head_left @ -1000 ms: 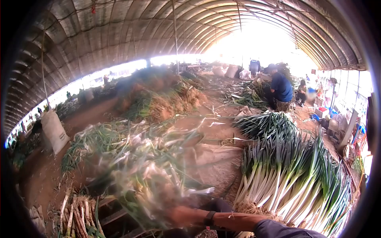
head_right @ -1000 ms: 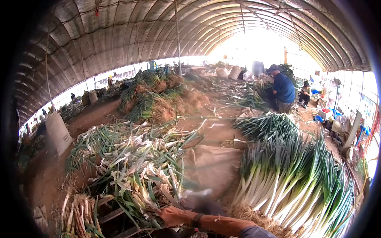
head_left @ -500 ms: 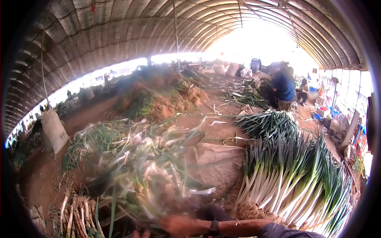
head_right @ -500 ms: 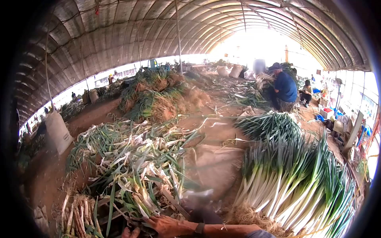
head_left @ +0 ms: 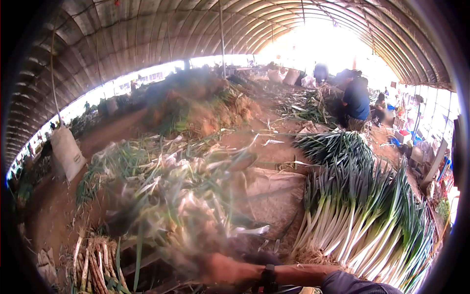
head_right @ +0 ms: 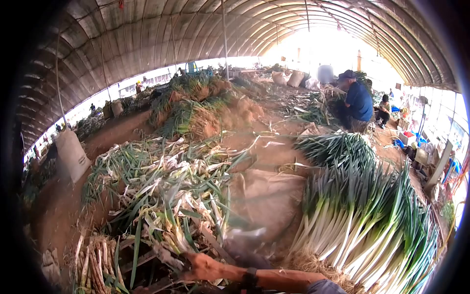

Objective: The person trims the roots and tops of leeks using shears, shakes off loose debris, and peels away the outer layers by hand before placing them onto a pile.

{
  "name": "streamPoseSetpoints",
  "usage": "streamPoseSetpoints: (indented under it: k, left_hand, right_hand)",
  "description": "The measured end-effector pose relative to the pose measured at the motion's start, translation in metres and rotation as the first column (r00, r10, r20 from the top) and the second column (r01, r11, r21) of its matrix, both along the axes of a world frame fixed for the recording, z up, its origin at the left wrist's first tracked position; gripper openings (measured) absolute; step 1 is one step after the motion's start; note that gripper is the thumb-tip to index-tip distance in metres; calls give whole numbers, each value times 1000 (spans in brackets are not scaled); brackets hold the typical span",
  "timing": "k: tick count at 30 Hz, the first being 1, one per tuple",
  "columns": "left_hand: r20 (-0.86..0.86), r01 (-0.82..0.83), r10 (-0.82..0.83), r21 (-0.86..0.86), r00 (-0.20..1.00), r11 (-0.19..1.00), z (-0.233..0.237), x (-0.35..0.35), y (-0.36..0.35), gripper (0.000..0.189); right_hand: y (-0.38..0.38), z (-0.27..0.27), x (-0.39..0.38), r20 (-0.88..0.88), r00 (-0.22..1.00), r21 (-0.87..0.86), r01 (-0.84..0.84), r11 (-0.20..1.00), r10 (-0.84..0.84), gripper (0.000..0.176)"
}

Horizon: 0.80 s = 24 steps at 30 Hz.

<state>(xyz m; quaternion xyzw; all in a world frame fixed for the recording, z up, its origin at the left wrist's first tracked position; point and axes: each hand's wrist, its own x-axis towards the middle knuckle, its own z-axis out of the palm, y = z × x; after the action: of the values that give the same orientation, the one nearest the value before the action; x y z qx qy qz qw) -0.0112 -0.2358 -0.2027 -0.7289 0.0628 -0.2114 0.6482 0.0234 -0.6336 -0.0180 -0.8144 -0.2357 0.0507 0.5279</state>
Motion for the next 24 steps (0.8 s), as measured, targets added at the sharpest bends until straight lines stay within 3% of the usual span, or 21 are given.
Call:
streamPoseSetpoints:
  k: [1,2,3,4,5,6,8,9,11,13,14,16,17,18,19,21,24]
  left_hand:
    - [-144,-53,-11,-433,990,900,-1,11,6,76]
    - [-296,-191,-62,-749,953,634,3,13,19,76]
    - [-405,-362,-138,-896,904,255,8,4,40,76]
    - [-453,-490,-216,-855,865,-169,12,-14,65,76]
    - [-172,-257,-245,-890,954,-376,-16,-12,83,69]
    - [-171,-212,-138,-899,976,-384,22,-29,71,66]
    - [-213,-187,45,-928,976,-321,88,-48,36,60]
    - [-212,-176,100,-942,972,-287,101,-52,32,57]
    - [-150,-137,72,-978,986,-155,100,-51,49,57]
    - [-128,-99,171,-981,977,-164,99,-49,55,57]
    - [-200,-165,189,-969,961,-186,114,-46,52,59]
    - [-140,-131,216,-990,966,-54,112,-36,57,61]
    - [-107,-113,224,-994,969,11,110,-29,62,61]
    - [-32,-64,181,-983,983,174,111,-22,68,62]
    - [-29,-69,183,-975,983,213,112,-13,72,62]
    - [-26,-79,184,-954,983,289,115,4,78,62]
    - [-111,-182,378,-971,919,157,92,39,113,66]
  right_hand:
    - [-6,14,1,-75,997,114,0,993,9,68]
    - [-7,17,9,-100,995,142,18,990,-4,70]
    - [-10,19,16,-113,992,133,71,989,-56,72]
    - [-12,19,22,-140,984,126,126,984,-108,74]
    - [-12,18,27,-187,972,130,171,977,-146,76]
    - [-10,14,30,-347,927,235,232,944,-142,77]
    - [-7,1,35,-428,897,470,328,819,-113,58]
    - [-5,-14,40,-458,884,529,357,770,-95,57]
    - [-6,-13,48,-486,874,516,276,811,12,54]
    - [-4,-5,40,-218,974,446,157,881,-63,43]
    - [-6,-9,42,-53,995,387,94,917,-80,39]
    - [-5,-16,46,177,979,309,43,950,-102,33]
    - [-2,-8,45,55,991,366,95,926,-124,33]
    - [9,9,43,-237,965,477,218,851,-115,33]
    - [17,21,44,-393,913,519,319,793,-110,33]
    - [24,29,44,-494,863,520,390,760,-105,34]
    - [28,28,45,-496,860,506,400,764,-122,36]
